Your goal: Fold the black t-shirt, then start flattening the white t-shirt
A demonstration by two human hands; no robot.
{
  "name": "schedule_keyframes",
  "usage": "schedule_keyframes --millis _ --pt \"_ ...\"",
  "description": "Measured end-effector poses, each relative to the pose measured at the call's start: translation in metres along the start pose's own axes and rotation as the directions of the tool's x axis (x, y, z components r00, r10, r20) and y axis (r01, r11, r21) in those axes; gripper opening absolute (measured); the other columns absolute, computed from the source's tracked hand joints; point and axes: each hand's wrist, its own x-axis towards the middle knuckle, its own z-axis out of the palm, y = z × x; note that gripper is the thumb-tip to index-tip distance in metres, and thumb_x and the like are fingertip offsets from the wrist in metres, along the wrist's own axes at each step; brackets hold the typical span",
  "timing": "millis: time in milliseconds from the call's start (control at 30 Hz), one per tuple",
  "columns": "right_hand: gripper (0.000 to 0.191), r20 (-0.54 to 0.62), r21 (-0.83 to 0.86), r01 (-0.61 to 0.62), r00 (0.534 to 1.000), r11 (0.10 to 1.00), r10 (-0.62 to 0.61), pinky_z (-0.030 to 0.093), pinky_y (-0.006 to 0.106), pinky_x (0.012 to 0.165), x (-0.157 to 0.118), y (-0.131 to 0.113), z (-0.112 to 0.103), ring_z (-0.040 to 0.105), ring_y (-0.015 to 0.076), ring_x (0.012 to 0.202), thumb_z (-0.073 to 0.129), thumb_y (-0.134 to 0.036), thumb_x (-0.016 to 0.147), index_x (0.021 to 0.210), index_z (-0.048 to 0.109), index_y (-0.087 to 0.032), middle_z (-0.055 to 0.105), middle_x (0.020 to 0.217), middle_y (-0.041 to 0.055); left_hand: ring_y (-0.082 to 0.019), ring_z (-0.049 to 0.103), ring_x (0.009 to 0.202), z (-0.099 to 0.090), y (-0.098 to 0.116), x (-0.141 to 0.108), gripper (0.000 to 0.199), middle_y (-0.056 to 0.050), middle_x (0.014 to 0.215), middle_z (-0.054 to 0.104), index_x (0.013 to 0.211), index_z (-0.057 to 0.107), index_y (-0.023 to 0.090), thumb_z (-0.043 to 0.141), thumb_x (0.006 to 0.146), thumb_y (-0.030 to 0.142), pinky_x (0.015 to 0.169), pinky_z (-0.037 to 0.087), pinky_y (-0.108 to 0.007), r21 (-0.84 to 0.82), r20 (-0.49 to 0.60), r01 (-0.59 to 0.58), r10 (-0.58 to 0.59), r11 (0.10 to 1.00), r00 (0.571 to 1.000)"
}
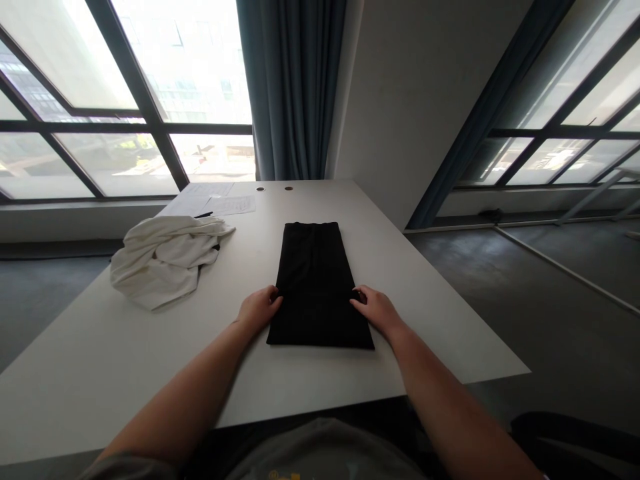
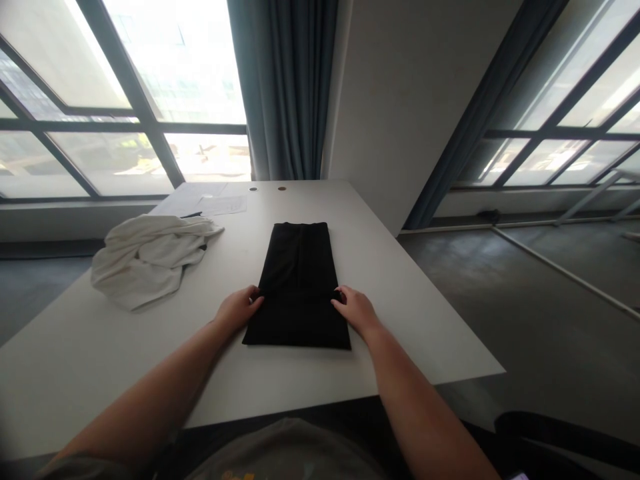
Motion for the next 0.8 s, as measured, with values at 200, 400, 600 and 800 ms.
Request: schedule_keyframes --millis 200,400,600,800 --pt "0.054 -0.110 -0.005 0.040 0.993 0.999 -0.041 0.049 0.028 0.076 -0.007 0.020 0.021 0.059 0.0147 0.072 0.064 -0.042 0.088 0.137 0.063 -0.021 0.062 0.081 -0.0004 -0.021 0.072 0.091 0.013 -0.013 -0.004 0.024 0.000 0.101 0.078 0.123 0.059 0.028 0.056 0.100 0.034 0.078 0.047 -0.030 0.027 0.006 0.020 -0.020 0.999 1.000" --pt "0.034 -0.183 0.024 0.050 0.982 0.998 -0.045 0.052 0.031 0.085 -0.003 0.022 0.023 0.063 0.0170 0.083 0.063 -0.042 0.090 0.116 0.063 -0.020 0.067 0.090 0.0040 -0.022 0.071 0.095 0.014 -0.010 0.001 0.034 -0.002 0.106 0.076 0.134 0.058 0.028 0.056 0.102 0.040 0.082 0.049 -0.031 -0.017 -0.080 0.011 -0.013 1.000 0.997" --pt "0.025 -0.206 -0.072 0.063 0.976 0.995 -0.076 0.051 0.034 0.088 0.002 0.030 0.029 0.063 0.0200 0.091 0.062 -0.039 0.091 0.107 0.066 -0.020 0.070 0.097 0.0069 -0.019 0.069 0.096 0.015 -0.009 0.011 0.016 -0.001 0.109 0.077 0.106 0.069 0.026 0.056 0.101 0.034 0.082 0.049 -0.028 -0.061 -0.102 0.034 -0.040 0.998 0.994" --pt "0.017 -0.214 -0.272 0.096 0.964 0.957 -0.157 0.047 0.040 0.099 0.004 0.028 0.031 0.060 0.0237 0.098 0.061 -0.031 0.096 0.090 0.070 -0.019 0.070 0.098 0.0097 -0.022 0.068 0.104 0.016 -0.008 0.005 0.020 -0.005 0.112 0.074 0.116 0.065 0.026 0.056 0.099 0.030 0.086 0.051 -0.031 0.015 -0.144 0.038 -0.036 0.999 0.989"
